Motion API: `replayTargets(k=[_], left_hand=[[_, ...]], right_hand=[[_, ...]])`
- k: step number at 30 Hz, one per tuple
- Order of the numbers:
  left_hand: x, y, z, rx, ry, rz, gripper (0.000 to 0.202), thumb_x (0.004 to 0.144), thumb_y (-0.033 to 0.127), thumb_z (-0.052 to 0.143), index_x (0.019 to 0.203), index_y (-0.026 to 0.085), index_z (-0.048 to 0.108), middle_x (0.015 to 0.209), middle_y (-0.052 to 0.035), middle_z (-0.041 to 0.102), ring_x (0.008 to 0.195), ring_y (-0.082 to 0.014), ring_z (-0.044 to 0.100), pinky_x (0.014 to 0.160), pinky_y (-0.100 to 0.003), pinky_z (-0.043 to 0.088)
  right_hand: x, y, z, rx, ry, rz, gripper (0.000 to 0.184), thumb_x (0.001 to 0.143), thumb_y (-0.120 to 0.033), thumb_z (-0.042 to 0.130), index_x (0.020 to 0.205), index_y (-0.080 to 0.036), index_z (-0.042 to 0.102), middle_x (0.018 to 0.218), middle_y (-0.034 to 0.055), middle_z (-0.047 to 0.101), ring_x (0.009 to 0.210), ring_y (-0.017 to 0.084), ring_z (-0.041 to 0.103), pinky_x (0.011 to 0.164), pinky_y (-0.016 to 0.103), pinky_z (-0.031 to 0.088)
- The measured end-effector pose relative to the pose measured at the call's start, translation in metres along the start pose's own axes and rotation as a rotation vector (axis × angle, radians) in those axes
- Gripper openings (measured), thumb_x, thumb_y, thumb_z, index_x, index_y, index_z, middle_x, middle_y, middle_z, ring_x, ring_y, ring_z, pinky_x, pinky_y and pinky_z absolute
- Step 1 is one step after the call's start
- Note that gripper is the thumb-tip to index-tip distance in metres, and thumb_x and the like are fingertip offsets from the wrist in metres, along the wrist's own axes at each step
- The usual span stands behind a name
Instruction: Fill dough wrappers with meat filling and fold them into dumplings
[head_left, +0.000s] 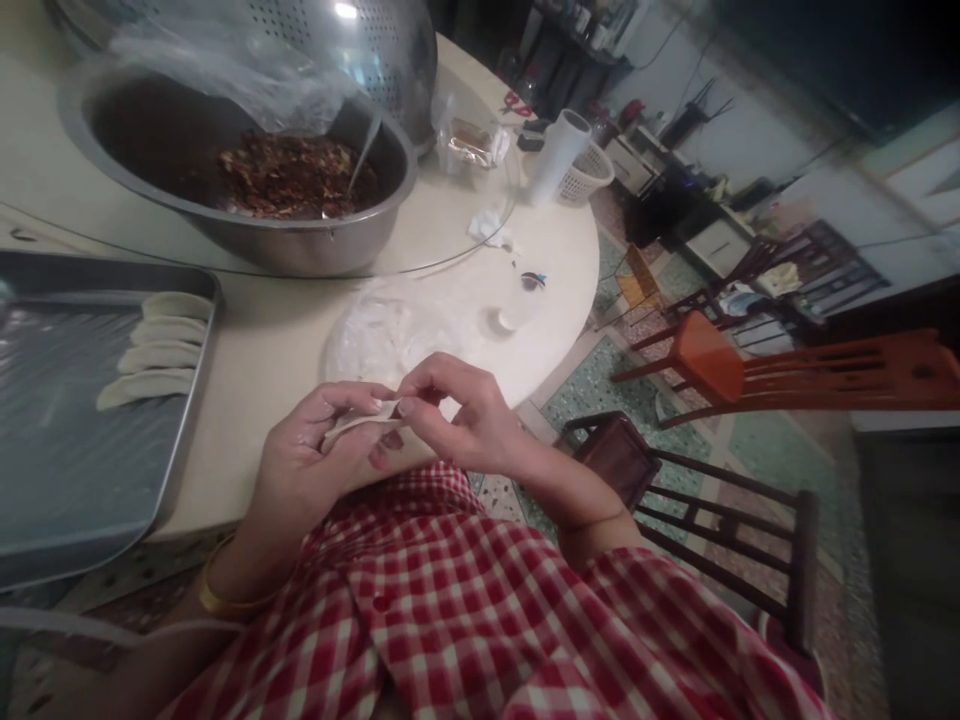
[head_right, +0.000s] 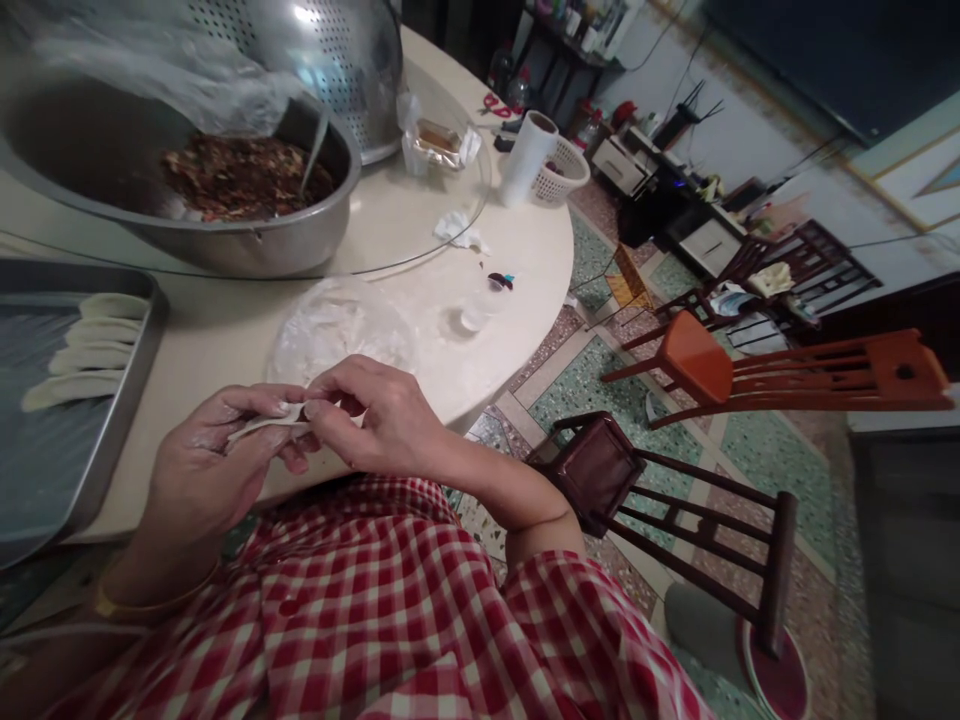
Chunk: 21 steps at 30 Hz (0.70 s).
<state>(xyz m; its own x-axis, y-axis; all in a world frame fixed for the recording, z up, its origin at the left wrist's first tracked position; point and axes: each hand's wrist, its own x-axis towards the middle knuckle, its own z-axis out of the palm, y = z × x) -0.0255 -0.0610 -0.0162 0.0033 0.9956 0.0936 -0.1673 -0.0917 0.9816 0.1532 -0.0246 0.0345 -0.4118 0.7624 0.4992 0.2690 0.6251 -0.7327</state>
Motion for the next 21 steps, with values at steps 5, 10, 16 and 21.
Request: replayTargets(k=[5, 10, 16, 21], left_hand=[[0.0, 0.002, 0.0, -0.057, 0.008, 0.001, 0.014, 0.083, 0.031, 0.075, 0.084, 0.021, 0.067, 0.099, -0.003, 0.075, 0.055, -0.0112, 0.066, 0.044, -0.021, 0.054], [0.0, 0.002, -0.002, -0.098, -0.059, 0.047, 0.008, 0.086, 0.028, 0.073, 0.088, 0.023, 0.068, 0.095, 0.0007, 0.074, 0.056, -0.0101, 0.066, 0.048, -0.02, 0.057], [0.0, 0.0, -0.003, -0.12, -0.085, 0.083, 0.003, 0.088, 0.025, 0.071, 0.09, 0.024, 0.069, 0.099, 0.0004, 0.074, 0.06, -0.011, 0.069, 0.05, -0.021, 0.058], [-0.004, -0.001, -0.006, -0.077, -0.109, 0.114, 0.005, 0.088, 0.021, 0.07, 0.091, 0.025, 0.069, 0.108, 0.0016, 0.072, 0.055, -0.0087, 0.068, 0.055, -0.022, 0.059]], right_hand=[[0.0, 0.002, -0.004, -0.09, -0.077, -0.144, 0.015, 0.095, -0.02, 0.055, 0.102, -0.013, 0.066, 0.088, 0.0055, 0.069, 0.079, 0.012, 0.064, 0.071, 0.024, 0.056], [0.0, 0.003, -0.012, -0.294, -0.108, -0.353, 0.021, 0.098, -0.016, 0.05, 0.109, -0.014, 0.068, 0.092, 0.0063, 0.067, 0.085, 0.013, 0.063, 0.073, 0.025, 0.056], [0.0, 0.003, -0.015, -0.318, -0.104, -0.422, 0.018, 0.097, -0.018, 0.054, 0.104, -0.015, 0.07, 0.094, 0.0071, 0.067, 0.087, 0.013, 0.062, 0.075, 0.026, 0.057], [-0.002, 0.005, -0.01, -0.289, -0.039, -0.356, 0.015, 0.096, -0.017, 0.057, 0.1, -0.012, 0.07, 0.09, 0.0073, 0.068, 0.086, 0.014, 0.063, 0.073, 0.026, 0.057]])
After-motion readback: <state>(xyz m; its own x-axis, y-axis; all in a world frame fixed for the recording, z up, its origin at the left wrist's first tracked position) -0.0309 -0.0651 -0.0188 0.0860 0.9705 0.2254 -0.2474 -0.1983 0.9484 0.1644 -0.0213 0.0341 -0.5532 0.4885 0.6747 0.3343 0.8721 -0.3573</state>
